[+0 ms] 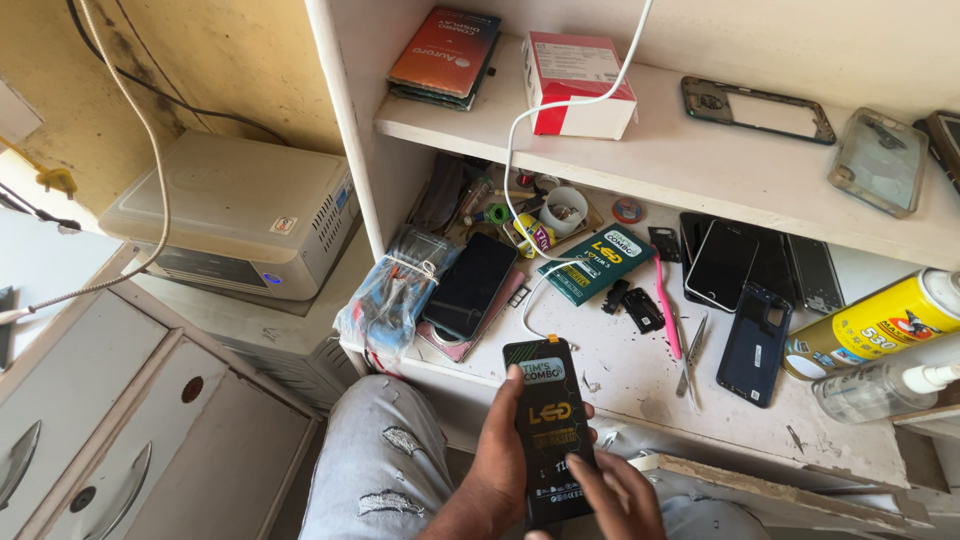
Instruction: The person separates a phone display from its frame, peeling the screen assembly away and disconnecting it. They then use a pry tool on the phone body and work on the disassembled phone with tweezers at a cluttered repair bench.
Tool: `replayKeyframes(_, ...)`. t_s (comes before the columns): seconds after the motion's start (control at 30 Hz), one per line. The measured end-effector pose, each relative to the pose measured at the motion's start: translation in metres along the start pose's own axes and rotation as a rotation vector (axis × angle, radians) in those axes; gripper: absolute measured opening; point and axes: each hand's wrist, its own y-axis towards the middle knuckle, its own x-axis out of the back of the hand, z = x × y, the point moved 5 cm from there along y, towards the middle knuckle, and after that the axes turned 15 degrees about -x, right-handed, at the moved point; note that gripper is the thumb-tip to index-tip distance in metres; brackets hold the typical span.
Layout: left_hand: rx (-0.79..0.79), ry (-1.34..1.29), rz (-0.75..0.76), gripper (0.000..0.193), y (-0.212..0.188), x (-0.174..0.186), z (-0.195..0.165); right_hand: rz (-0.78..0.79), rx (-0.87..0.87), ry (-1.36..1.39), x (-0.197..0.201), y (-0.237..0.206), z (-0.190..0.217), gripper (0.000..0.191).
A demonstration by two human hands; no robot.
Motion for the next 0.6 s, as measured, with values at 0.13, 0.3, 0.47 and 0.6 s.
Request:
replayKeyframes(0.13,-0.014,0.073,-0.1,0.086,0.014,0.018,0.02,0.12,-0.078,-0.001,-0.006,0.008,0.015,0.09)
replayKeyframes(0.3,0.027,0.497,-0.038,0.098,0.017,0.012,0.02,0.115,-0.149,0.133,-0.005,0.009,0.008,0.074)
replayKeyframes(0.47,0.159,0.771,0.019,0.078,0.004,-0.017,-0.014,0.291,-0.591,1.125,-0.014,0.012,-0.037,0.079)
replayKeyframes(0.6,0.166,0.772,0.116,0.071,-0.001,-0.03,-0.037,0.557,-0.449,1.813,0.008,0.006,-0.036,0.079)
